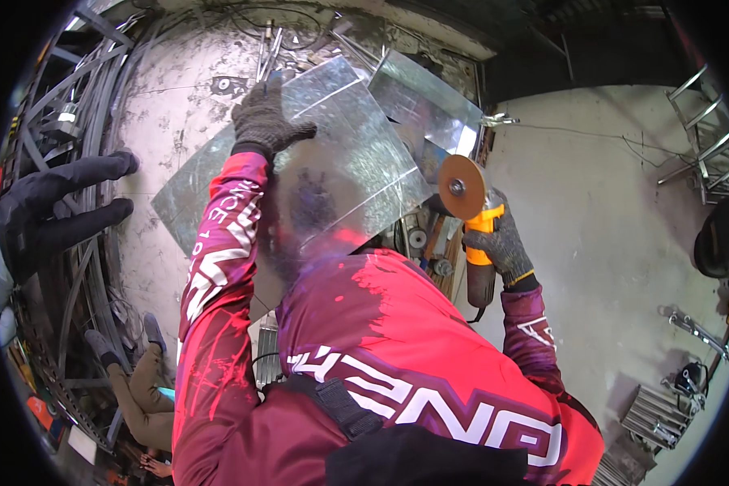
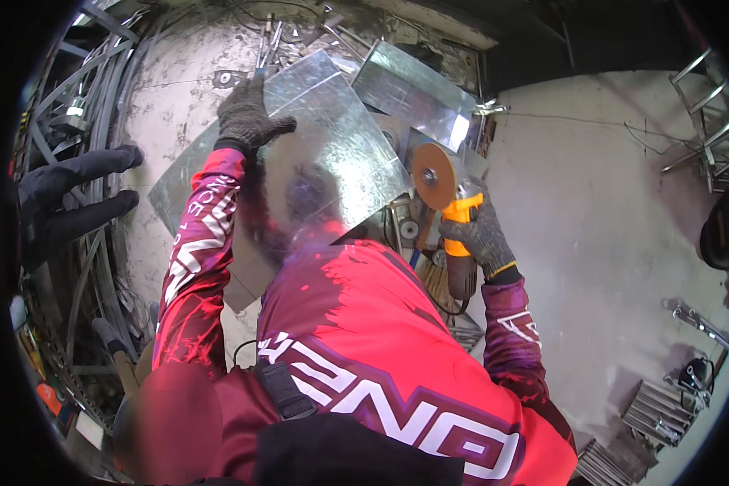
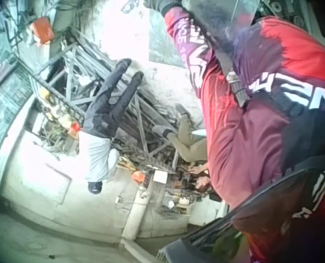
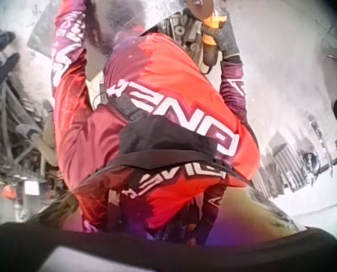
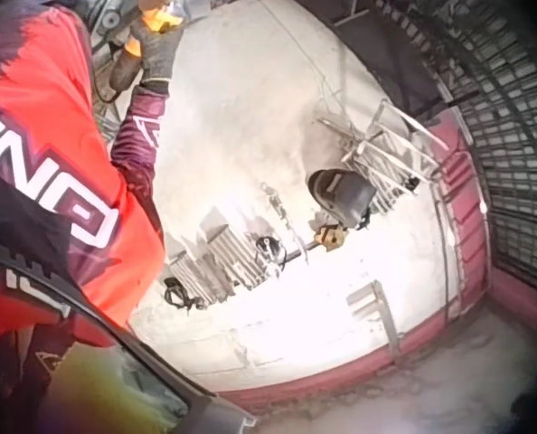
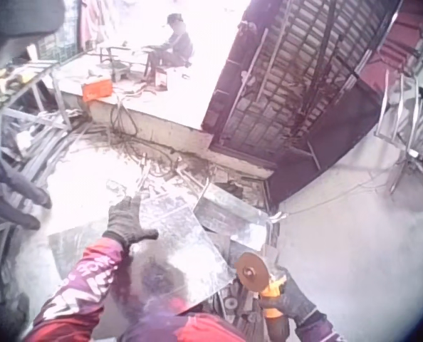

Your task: Using an angle grinder to cut through a large metal sheet on the floor.

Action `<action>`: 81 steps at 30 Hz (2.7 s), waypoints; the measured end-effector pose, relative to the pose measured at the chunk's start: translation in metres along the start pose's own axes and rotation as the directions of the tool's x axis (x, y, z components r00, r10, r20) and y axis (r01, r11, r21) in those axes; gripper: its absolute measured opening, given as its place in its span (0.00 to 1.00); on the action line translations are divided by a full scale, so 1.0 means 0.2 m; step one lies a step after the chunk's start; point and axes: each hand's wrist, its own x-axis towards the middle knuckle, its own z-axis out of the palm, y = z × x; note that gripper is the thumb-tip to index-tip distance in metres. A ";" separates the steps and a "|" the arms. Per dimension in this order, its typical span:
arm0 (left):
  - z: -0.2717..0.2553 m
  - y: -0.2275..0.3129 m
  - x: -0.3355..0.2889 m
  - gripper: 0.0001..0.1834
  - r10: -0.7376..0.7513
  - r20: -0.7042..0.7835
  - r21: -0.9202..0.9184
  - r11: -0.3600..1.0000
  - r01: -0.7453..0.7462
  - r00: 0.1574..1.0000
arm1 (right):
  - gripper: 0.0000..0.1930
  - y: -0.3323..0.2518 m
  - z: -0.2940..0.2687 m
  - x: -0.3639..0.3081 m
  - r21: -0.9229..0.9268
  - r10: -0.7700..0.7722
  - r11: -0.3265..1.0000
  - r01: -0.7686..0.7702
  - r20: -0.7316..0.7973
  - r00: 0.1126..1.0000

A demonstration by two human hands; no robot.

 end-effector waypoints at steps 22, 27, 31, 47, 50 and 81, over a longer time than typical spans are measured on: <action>0.08 0.10 -0.15 0.68 0.047 -0.179 -0.041 0.998 -0.055 0.983 | 0.47 0.04 0.00 0.00 -0.257 0.250 0.948 -0.188 0.235 0.939; 0.06 0.13 -0.18 0.65 -0.037 -0.205 0.042 0.998 0.047 0.978 | 0.46 0.00 0.02 -0.01 -0.291 0.284 0.934 -0.209 0.246 0.927; 0.03 0.13 -0.16 0.68 -0.036 -0.089 0.006 0.999 0.037 0.995 | 0.47 -0.02 0.04 -0.02 -0.153 0.218 0.972 -0.178 0.306 0.927; 0.06 0.12 -0.17 0.66 -0.052 -0.143 0.063 0.996 0.061 0.988 | 0.49 0.05 0.01 0.00 -0.304 0.306 0.928 -0.215 0.294 0.906; 0.05 0.12 -0.18 0.69 -0.053 -0.121 0.060 0.996 0.061 0.991 | 0.49 0.04 0.02 0.00 -0.264 0.260 0.947 -0.184 0.291 0.921; 0.05 0.13 -0.19 0.63 -0.020 -0.174 0.027 0.999 0.025 0.985 | 0.50 0.05 0.02 0.00 -0.338 0.337 0.908 -0.248 0.236 0.911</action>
